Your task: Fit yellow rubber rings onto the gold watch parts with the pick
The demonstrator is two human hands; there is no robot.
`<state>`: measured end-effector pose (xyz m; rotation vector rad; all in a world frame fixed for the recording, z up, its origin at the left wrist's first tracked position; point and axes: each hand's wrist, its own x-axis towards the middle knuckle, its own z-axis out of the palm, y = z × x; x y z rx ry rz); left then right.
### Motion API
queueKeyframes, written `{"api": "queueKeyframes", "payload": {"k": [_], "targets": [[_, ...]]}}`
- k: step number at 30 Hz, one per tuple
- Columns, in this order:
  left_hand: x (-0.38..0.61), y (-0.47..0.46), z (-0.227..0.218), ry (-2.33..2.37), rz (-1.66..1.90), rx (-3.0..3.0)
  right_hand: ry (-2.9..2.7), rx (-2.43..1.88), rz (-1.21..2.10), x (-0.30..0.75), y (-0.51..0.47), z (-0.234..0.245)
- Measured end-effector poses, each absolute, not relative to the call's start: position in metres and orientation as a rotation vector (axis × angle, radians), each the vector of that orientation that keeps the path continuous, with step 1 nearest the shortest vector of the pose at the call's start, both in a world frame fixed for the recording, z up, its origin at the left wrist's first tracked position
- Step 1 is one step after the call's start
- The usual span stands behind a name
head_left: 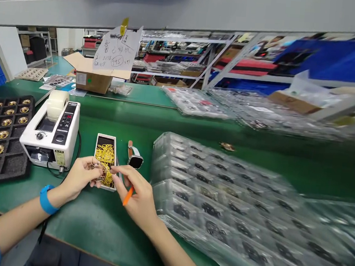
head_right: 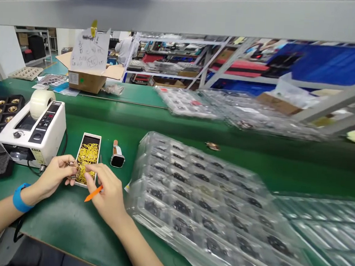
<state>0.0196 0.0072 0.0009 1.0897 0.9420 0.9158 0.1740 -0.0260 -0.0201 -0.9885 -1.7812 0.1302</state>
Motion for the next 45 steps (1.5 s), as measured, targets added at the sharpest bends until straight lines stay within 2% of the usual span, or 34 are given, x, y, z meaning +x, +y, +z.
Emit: {"api": "queueKeyframes", "payload": {"k": [3,8,11,22,34,45], "targets": [[0.02,0.008,-0.001,0.94,0.942,1.079,-1.783,-0.966,0.063,0.174,-0.028,-0.02],[0.024,0.005,-0.008,0.985,0.955,1.095,-1.807,-0.917,-0.489,0.168,-0.033,-0.022],[0.027,0.001,-0.008,0.961,0.956,1.161,-1.797,-1.0,-0.634,0.165,-0.032,-0.025],[0.028,-0.007,-0.004,0.907,0.985,1.118,-1.677,-1.184,-0.596,0.168,-0.026,-0.027],[0.028,-0.016,-0.007,0.924,1.025,1.37,-1.785,-0.944,-0.516,0.171,-0.027,-0.024],[0.029,-0.021,-0.009,0.994,1.097,1.515,-1.848,-0.873,-0.672,0.175,-0.026,-0.026]]}}
